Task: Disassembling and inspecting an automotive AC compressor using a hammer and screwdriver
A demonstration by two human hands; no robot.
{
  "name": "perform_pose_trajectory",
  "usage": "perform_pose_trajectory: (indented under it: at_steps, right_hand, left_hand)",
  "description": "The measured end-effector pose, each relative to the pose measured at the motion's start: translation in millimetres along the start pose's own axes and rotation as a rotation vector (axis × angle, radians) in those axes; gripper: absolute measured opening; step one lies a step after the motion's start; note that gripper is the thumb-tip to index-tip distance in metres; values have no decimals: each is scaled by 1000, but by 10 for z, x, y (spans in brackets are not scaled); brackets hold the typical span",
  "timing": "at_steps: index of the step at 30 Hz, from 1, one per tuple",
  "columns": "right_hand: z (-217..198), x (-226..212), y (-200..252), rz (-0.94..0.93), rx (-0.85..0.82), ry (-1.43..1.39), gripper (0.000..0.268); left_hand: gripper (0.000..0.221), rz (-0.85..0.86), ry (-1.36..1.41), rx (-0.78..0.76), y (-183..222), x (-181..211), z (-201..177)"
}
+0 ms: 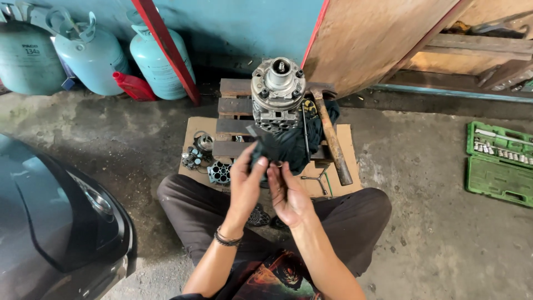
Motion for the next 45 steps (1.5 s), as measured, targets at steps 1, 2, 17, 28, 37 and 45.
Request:
perform_pose_trajectory:
  at_steps: [1,2,17,28,37,45]
  right_hand:
    - [8,68,6,-27,47,49,21]
    - [60,112,51,-25,47,50,21]
    - [271,-27,243,-387,-63,668,17]
    - [253,-109,328,-489,-164,691,15]
    - [100,-118,195,-649,-174,570,18]
    - [86,-100,108,-600,-170,509,17]
  left_hand:
    - [29,12,-27,-67,42,13,43]
    - [29,12,-27,-65,47,-11,25]
    - [14,-15,-64,-125,-33,123,24]
    - [18,-53,-28,-131,-44,95,23]
    - [29,-346,376,-193,-8,326,141]
    - [33,-443,449,-192,-43,-507,-195]
Point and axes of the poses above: each hand's wrist, its own y-axis away from the middle knuckle, its own z-axis out of the palm, x = y × z, the point moved 1 cm from there along -y, towards the middle knuckle, and after that the axes turned 7 degrees about y, right-handed, at the moved point
